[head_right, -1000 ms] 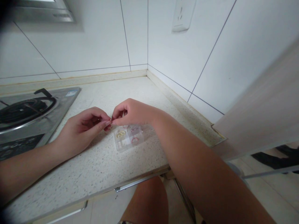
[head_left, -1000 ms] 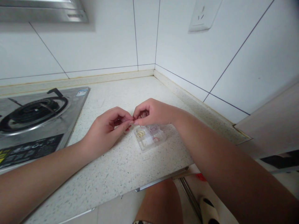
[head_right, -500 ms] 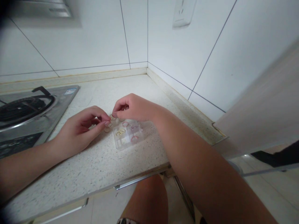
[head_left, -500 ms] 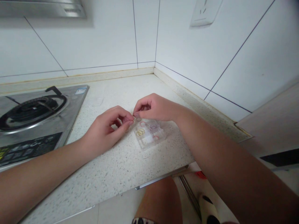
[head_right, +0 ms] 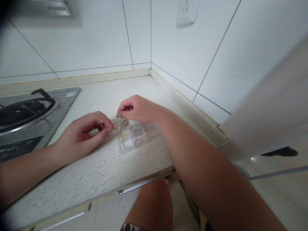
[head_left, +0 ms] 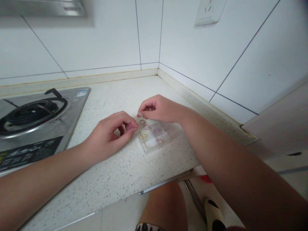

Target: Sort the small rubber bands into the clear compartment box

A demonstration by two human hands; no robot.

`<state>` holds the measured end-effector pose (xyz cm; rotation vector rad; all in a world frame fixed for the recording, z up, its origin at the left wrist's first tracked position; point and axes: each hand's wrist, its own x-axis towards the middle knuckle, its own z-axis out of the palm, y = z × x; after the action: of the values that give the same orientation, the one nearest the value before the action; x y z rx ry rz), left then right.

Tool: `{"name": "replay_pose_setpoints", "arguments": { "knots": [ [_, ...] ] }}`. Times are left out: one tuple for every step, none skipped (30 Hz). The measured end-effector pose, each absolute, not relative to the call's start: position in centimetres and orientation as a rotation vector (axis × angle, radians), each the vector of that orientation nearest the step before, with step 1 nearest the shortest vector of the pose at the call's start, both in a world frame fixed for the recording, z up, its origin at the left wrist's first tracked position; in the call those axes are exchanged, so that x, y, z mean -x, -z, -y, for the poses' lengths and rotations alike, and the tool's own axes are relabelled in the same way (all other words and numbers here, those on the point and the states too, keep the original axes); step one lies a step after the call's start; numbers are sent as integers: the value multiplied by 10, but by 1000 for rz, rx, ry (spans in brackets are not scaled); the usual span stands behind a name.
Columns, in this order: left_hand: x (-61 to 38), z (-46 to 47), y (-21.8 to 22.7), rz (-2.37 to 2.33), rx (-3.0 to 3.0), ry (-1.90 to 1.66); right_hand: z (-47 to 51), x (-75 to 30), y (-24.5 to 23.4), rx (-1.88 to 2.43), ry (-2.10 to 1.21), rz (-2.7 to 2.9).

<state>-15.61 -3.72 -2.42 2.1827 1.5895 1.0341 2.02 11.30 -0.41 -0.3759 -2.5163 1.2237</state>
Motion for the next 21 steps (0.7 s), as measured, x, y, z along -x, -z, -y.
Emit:
{"name": "replay_pose_setpoints", "arguments": {
  "knots": [
    [156, 37, 24, -1583, -2181, -1031, -113, -20, 4, 382, -1222, 2513],
    [156, 37, 24, -1578, -2180, -1025, -113, -20, 4, 386, -1220, 2511],
    [156, 37, 24, -1575, -2183, -1020, -113, -20, 4, 389, -1218, 2509],
    [156, 37, 24, -1574, -2188, -1018, -113, -20, 3, 390, -1217, 2508],
    [156, 38, 24, -1574, -2193, -1013, -113, -20, 3, 392, -1216, 2505],
    [156, 38, 24, -1575, -2197, -1009, -113, -20, 3, 396, -1215, 2502],
    [156, 39, 24, -1573, -2199, -1006, -113, -20, 3, 403, -1216, 2498],
    [156, 39, 23, -1566, -2203, -1007, -113, -20, 3, 412, -1216, 2496],
    [157, 39, 23, -1558, -2207, -1007, -113, -20, 3, 420, -1216, 2494],
    [157, 40, 23, -1552, -2212, -1007, -114, -20, 3, 425, -1215, 2495],
    [157, 40, 23, -1549, -2215, -1008, -114, -20, 3, 427, -1216, 2497],
    [157, 40, 23, -1547, -2218, -1011, -114, -20, 3, 426, -1217, 2501],
    [157, 40, 23, -1548, -2219, -1011, -114, -20, 4, 424, -1217, 2504],
    [157, 40, 24, -1550, -2219, -1008, -114, -20, 4, 422, -1216, 2506],
    [157, 40, 24, -1549, -2221, -1004, -115, -21, 4, 423, -1212, 2507],
    [157, 40, 24, -1545, -2224, -1004, -115, -21, 4, 424, -1206, 2507],
    [157, 40, 24, -1541, -2226, -1003, -115, -21, 5, 428, -1199, 2508],
    [157, 40, 24, -1537, -2228, -1003, -116, -21, 5, 433, -1194, 2510],
    [157, 40, 24, -1533, -2230, -1001, -116, -21, 5, 437, -1192, 2513],
    [157, 40, 25, -1528, -2230, -1001, -116, -21, 5, 440, -1190, 2518],
    [157, 40, 25, -1528, -2228, -1000, -117, -21, 5, 444, -1189, 2523]
  ]
}}
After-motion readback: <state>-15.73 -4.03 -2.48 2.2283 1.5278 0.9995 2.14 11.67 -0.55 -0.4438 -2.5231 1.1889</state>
